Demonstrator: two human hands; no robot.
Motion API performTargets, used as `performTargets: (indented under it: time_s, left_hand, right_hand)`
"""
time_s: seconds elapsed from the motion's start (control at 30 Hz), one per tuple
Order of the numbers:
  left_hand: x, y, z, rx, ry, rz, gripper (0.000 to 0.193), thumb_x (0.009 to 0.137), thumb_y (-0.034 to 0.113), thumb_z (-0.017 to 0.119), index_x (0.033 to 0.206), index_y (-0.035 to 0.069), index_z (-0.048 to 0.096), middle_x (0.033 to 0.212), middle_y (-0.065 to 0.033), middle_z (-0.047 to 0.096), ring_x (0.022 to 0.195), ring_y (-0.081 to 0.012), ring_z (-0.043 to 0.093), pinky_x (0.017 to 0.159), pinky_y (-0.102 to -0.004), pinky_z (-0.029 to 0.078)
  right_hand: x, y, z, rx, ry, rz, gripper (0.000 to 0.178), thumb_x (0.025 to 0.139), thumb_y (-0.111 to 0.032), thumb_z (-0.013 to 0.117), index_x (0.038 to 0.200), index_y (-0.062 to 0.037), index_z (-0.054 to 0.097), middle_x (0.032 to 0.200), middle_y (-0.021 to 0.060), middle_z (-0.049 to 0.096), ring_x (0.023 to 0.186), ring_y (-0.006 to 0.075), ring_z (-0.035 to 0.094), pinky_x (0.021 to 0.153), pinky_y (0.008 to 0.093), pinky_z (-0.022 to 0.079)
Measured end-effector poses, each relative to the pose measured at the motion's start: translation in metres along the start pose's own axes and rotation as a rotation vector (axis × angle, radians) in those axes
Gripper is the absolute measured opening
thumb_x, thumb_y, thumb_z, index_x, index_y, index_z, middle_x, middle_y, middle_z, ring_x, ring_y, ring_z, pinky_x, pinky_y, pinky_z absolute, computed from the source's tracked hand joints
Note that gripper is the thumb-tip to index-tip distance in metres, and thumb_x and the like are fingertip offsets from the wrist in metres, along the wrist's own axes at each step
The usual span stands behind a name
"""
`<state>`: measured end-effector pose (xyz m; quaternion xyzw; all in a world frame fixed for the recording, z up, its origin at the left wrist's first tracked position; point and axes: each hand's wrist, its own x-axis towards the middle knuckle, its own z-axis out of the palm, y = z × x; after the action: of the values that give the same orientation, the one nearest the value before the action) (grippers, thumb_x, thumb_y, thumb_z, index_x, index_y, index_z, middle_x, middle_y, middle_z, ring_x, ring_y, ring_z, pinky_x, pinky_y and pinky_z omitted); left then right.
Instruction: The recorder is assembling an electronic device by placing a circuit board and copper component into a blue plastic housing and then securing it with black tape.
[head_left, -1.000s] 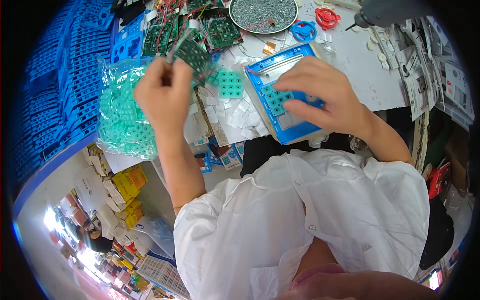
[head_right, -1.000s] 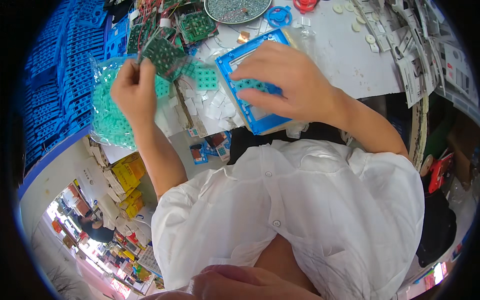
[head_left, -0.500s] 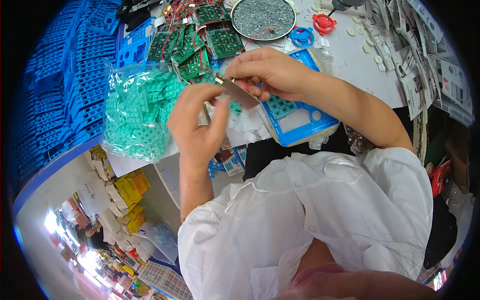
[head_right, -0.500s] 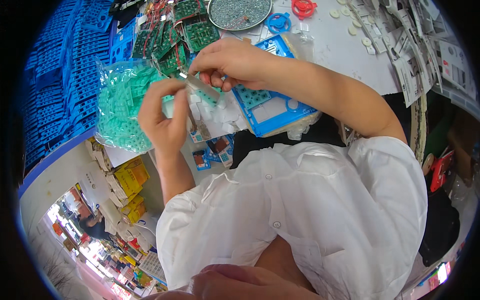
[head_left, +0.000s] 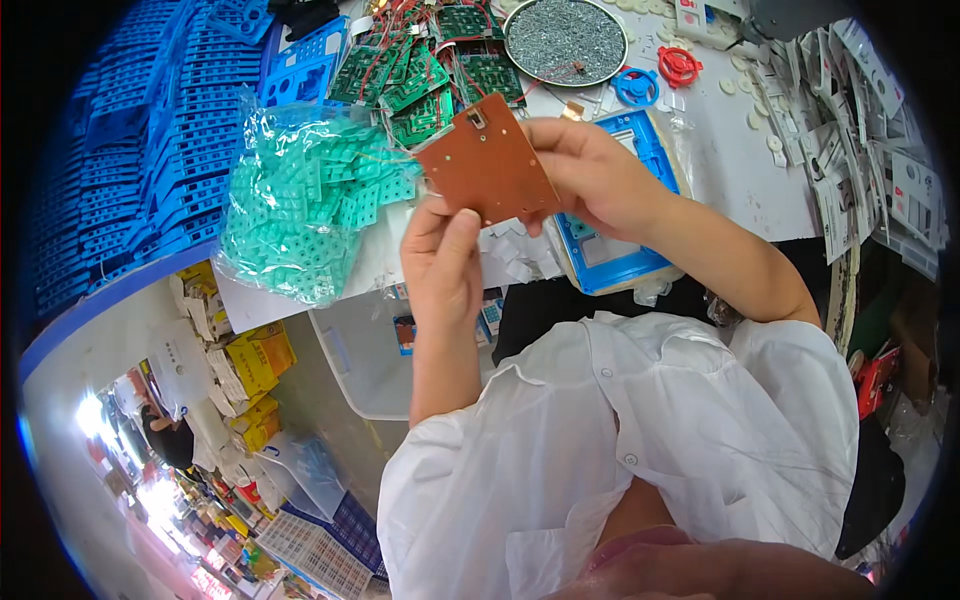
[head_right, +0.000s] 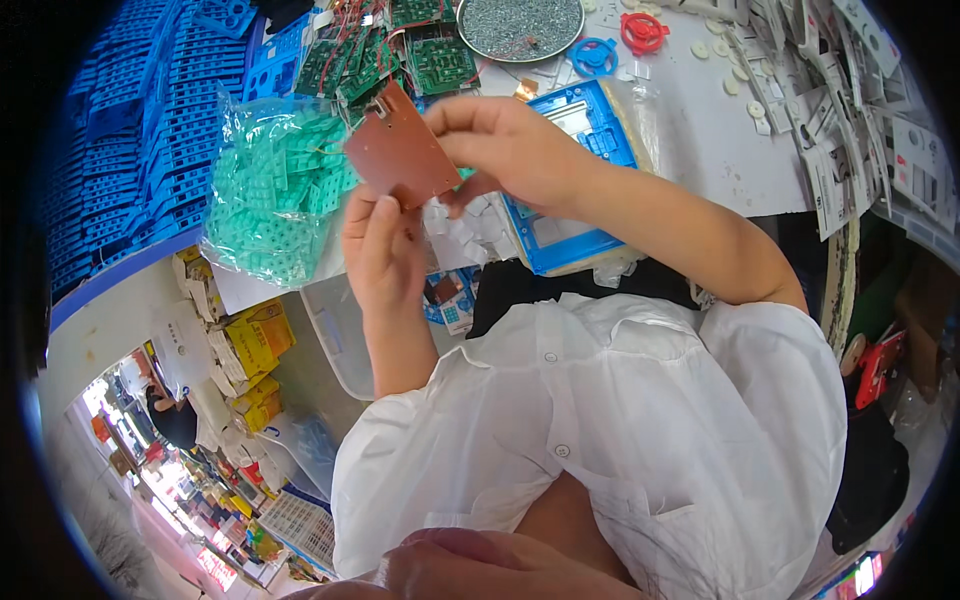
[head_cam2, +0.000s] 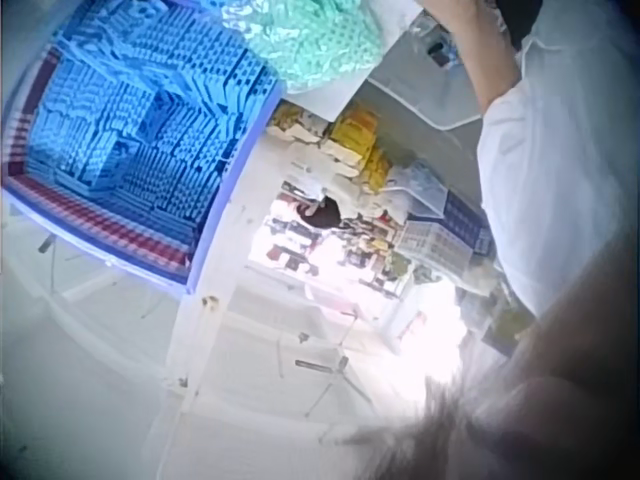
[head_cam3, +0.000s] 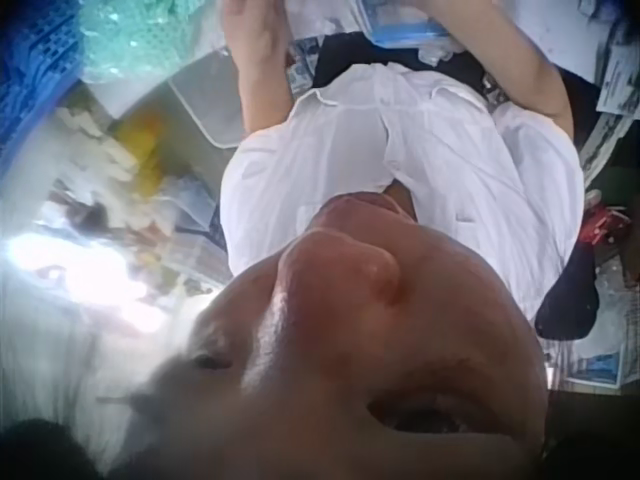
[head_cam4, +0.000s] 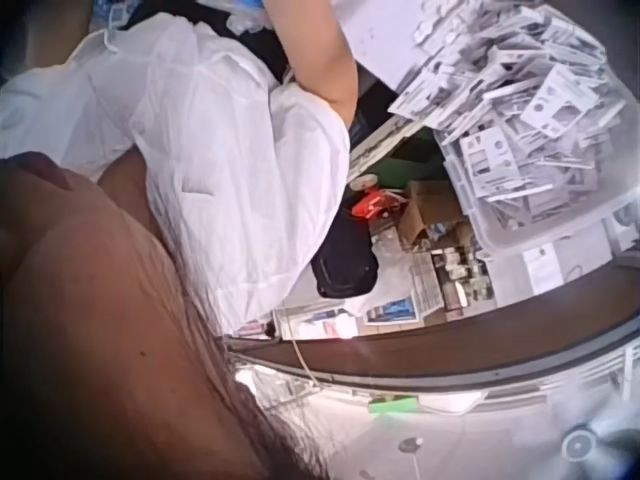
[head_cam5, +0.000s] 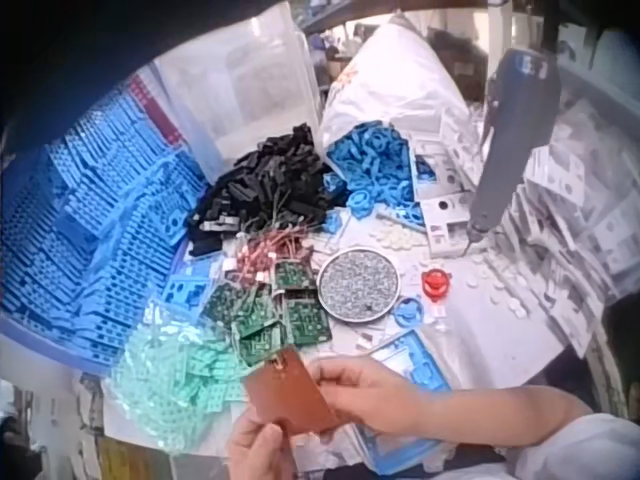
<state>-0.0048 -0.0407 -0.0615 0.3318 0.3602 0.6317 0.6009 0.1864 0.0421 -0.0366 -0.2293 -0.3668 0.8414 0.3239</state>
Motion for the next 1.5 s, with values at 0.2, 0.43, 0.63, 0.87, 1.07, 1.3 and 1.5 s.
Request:
performTargets:
  time_s: [0.2,0.43,0.63,0.87,1.07,1.3,1.5]
  left_hand:
    - [0.012,0.045,-0.033,0.596,-0.052,0.138,0.014,0.091,-0.004,0.068,0.104,0.002,0.066,0.106,-0.0072,0.071,0.094,-0.0125,0.066,0.088,-0.0295,0.052]
    - [0.019,0.08,-0.054,0.505,0.011,0.139,0.017,0.087,-0.006,0.069,0.1,0.002,0.061,0.096,-0.0053,0.07,0.086,-0.0067,0.063,0.081,-0.0224,0.048]
    - [0.017,0.07,-0.059,0.472,-0.121,0.136,0.02,0.087,-0.004,0.07,0.103,0.002,0.06,0.102,-0.0086,0.072,0.09,-0.0089,0.065,0.084,-0.0235,0.048]
    - [0.017,0.052,-0.011,-0.389,-0.035,0.046,0.058,0.095,0.031,0.071,0.14,0.0,0.053,0.138,-0.0214,0.061,0.121,-0.0329,0.063,0.1,-0.0472,0.055]
    - [0.015,0.039,-0.021,0.005,-0.122,0.104,0.036,0.104,0.022,0.06,0.135,0.004,0.057,0.127,-0.0141,0.064,0.115,-0.0262,0.059,0.082,-0.0388,0.051]
    - [0.016,0.026,-0.031,-0.249,-0.158,0.011,0.027,0.101,0.015,0.064,0.125,0.003,0.061,0.108,-0.0143,0.068,0.086,-0.0203,0.061,0.066,-0.0339,0.047]
    - [0.02,0.017,0.006,-0.216,0.088,0.145,0.028,0.101,0.013,0.061,0.125,0.0,0.057,0.117,-0.0232,0.067,0.104,-0.0321,0.067,0.072,-0.0412,0.058]
  right_hand:
    - [-0.027,-0.022,-0.023,-0.765,0.058,-0.081,0.02,0.103,-0.015,0.06,0.119,-0.0045,0.065,0.076,-0.0014,0.063,0.064,0.0035,0.056,0.058,0.0208,0.043]
    - [-0.021,-0.017,-0.015,-0.882,0.006,-0.445,0.016,0.096,-0.008,0.066,0.11,-0.0041,0.072,0.087,0.001,0.068,0.069,0.0054,0.058,0.06,0.021,0.044]
    - [-0.007,-0.02,0.011,-0.885,-0.027,-0.597,0.027,0.087,-0.009,0.073,0.114,-0.0072,0.071,0.113,0.0039,0.07,0.075,0.0097,0.063,0.057,0.0216,0.049]
    - [0.021,-0.017,0.019,-0.566,-0.049,-0.341,0.024,0.092,-0.016,0.073,0.112,-0.0055,0.069,0.099,-0.0012,0.07,0.078,0.0022,0.062,0.058,0.0188,0.05]
    - [0.013,-0.035,0.034,-0.927,0.005,-0.449,0.026,0.086,-0.021,0.075,0.106,-0.0061,0.071,0.087,0.0058,0.072,0.07,0.0175,0.068,0.065,0.0318,0.053]
    - [-0.01,-0.037,0.024,-1.233,0.076,-0.72,0.017,0.086,-0.019,0.071,0.1,-0.0105,0.072,0.08,0.0066,0.07,0.072,0.0245,0.069,0.064,0.0381,0.053]
    - [-0.018,-0.033,0.026,-1.223,0.016,-0.567,0.013,0.088,-0.02,0.068,0.098,-0.013,0.071,0.077,0.0052,0.068,0.07,0.0276,0.067,0.061,0.0399,0.051]
